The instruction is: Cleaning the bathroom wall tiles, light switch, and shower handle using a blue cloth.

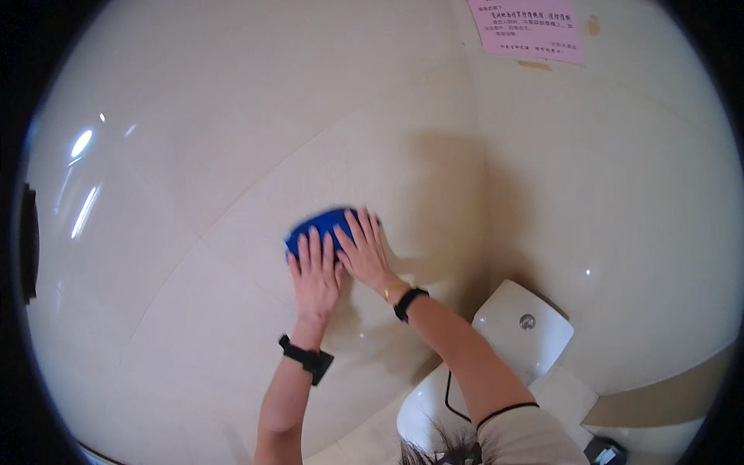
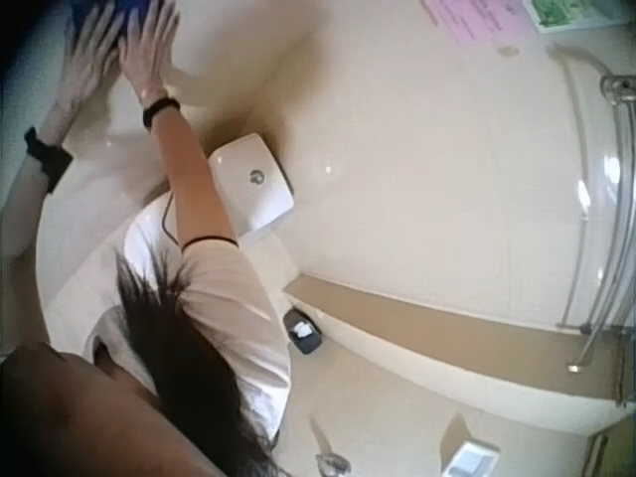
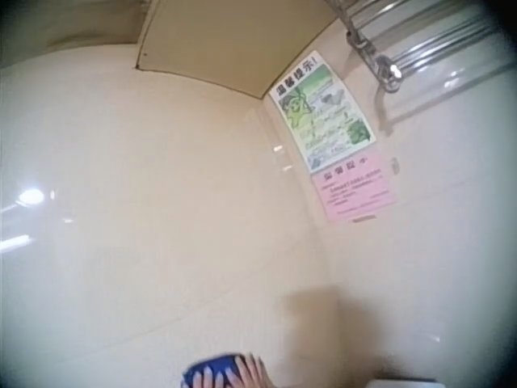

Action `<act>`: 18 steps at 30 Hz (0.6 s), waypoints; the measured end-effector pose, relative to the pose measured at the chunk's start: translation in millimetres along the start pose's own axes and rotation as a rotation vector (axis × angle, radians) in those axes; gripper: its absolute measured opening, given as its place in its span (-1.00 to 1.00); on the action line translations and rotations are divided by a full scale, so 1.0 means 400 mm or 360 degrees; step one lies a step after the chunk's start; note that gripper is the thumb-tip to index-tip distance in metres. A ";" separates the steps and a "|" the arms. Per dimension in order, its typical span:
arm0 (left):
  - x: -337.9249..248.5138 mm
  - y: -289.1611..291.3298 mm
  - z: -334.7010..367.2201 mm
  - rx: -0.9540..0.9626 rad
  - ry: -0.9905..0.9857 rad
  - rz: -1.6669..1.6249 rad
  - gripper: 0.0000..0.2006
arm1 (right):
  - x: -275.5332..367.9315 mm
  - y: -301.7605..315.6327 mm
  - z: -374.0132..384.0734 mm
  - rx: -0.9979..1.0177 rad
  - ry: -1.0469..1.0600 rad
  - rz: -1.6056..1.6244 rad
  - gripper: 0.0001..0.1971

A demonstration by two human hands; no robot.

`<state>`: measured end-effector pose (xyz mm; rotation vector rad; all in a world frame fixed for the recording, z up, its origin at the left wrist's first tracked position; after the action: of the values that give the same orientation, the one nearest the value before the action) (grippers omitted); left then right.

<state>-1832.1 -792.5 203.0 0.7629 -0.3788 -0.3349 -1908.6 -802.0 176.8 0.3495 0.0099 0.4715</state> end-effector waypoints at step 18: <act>-0.015 0.096 0.022 -0.0375 0.0030 0.0068 -0.49 | 0.029 0.070 0.056 -0.0241 0.0080 0.0008 -0.44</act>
<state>-1835.3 -769.1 235.2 0.5266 -0.3308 -0.3253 -1908.9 -780.7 207.8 0.1893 0.0220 0.4832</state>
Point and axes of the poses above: each hand's wrist, its own z-axis towards the middle knuckle, its own y-axis out of the back of the hand, x = y × z, the point moved 10 cm from there along z, towards the middle knuckle, and after that the axes turned 12 degrees about y, right-handed, at the moved point
